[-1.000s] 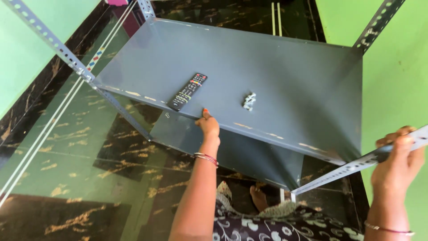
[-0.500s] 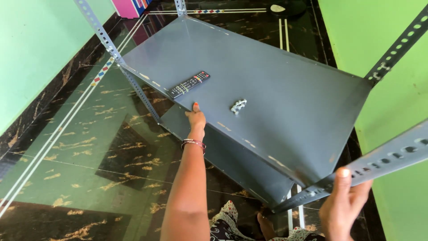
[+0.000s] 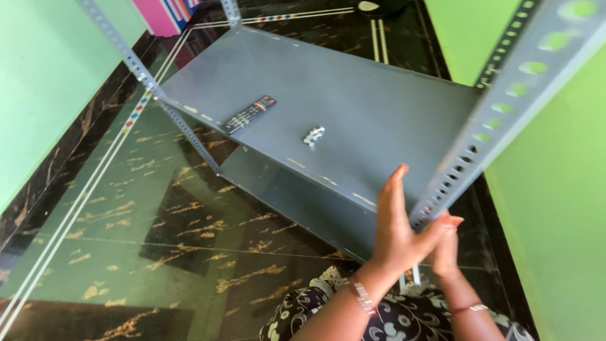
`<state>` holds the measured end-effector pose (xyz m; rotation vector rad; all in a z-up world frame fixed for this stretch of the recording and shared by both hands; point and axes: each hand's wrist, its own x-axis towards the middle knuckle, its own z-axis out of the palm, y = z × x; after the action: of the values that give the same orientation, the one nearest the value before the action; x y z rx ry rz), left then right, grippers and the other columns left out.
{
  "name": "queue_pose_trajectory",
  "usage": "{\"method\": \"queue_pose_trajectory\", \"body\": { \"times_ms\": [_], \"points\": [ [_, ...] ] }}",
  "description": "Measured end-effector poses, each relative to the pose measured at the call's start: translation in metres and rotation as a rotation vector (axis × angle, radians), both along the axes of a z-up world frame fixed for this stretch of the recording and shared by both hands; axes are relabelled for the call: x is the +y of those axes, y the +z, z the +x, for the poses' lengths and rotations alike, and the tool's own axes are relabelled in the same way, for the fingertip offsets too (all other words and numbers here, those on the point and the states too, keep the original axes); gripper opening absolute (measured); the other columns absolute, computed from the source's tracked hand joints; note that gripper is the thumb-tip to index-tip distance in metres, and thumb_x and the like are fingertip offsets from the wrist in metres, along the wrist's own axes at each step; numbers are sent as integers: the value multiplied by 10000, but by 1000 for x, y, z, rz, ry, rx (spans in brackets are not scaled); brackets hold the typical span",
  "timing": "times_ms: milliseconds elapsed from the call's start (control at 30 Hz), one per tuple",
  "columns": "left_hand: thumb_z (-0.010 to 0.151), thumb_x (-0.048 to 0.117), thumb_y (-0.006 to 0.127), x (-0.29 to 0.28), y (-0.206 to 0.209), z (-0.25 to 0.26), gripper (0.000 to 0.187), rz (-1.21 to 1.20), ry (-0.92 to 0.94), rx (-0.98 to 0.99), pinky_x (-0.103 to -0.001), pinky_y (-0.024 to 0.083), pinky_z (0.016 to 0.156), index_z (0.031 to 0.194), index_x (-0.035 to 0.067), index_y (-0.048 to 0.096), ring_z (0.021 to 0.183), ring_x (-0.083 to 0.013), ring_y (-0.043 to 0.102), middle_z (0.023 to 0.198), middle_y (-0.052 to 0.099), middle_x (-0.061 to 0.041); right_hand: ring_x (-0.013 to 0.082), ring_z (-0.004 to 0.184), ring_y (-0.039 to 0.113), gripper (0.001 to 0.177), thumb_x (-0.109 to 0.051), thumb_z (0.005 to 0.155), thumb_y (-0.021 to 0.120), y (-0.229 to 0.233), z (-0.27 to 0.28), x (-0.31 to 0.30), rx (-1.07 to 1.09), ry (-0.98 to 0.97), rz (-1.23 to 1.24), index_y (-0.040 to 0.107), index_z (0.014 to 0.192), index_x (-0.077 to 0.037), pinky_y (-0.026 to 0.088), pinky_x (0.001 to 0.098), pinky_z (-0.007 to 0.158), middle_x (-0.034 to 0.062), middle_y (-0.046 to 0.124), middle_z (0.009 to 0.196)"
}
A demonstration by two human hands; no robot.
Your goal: The person assembles a metal shelving unit by hand-tightening bolts into the vertical uprights to secure a grey shelf. They handle multiple bolts and nuts, placing them into the holes of the uprights and tightening them. The person adjusts the shelf position and continues securing the frame.
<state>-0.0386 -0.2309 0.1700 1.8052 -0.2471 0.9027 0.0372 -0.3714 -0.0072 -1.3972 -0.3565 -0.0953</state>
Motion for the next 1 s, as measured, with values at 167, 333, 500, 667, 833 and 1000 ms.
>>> {"method": "queue_pose_trajectory", "body": {
  "times_ms": [167, 333, 500, 667, 833, 1000],
  "points": [
    [856, 310, 841, -44, 27, 34, 928, 39, 231, 67, -492, 454, 1135, 1528, -45, 308, 1338, -451, 528, 1477, 480, -305, 222, 1240, 563, 644, -256, 906, 684, 44, -13, 21, -47, 56, -121, 464, 1466, -26, 488, 383, 1021, 117, 549, 1392],
    [929, 175, 745, -48, 5, 51, 657, 34, 282, 27, -396, 625, 901, 1469, 6, 412, 1080, -339, 724, 1348, 613, -208, 233, 1348, 500, 693, -241, 885, 707, 31, -11, 17, -95, 93, -190, 435, 1484, -23, 418, 393, 1095, 131, 508, 1472],
    [895, 183, 780, -47, -7, 57, 544, 58, 313, 19, -400, 633, 714, 1329, 7, 502, 773, -320, 751, 962, 718, -142, 248, 1347, 515, 651, -235, 878, 701, 11, 1, 8, -130, 100, -241, 475, 1447, -15, 417, 392, 1103, 136, 537, 1446],
    [877, 192, 786, -47, -13, 55, 533, 56, 319, 41, -402, 619, 661, 1291, -10, 518, 701, -317, 737, 876, 708, -138, 237, 1309, 569, 575, -265, 927, 624, -12, 6, -3, -52, 92, -188, 520, 1425, 4, 441, 366, 1091, 121, 601, 1402],
    [882, 185, 787, -41, -13, 57, 457, 15, 244, 6, -384, 629, 681, 1227, 7, 545, 725, -293, 756, 869, 732, -134, 239, 1234, 560, 600, -236, 935, 611, -20, 4, 4, 65, 128, -18, 480, 1447, 48, 454, 368, 1036, 139, 576, 1392],
    [887, 116, 802, 3, -24, 31, 418, 5, 152, -61, -351, 645, 697, 1161, -24, 519, 774, -222, 790, 872, 751, -119, 255, 1333, 532, 516, -161, 966, 590, -2, -28, 35, -46, 266, -156, 486, 1423, 54, 399, 398, 1139, 154, 570, 1426]
  ]
}}
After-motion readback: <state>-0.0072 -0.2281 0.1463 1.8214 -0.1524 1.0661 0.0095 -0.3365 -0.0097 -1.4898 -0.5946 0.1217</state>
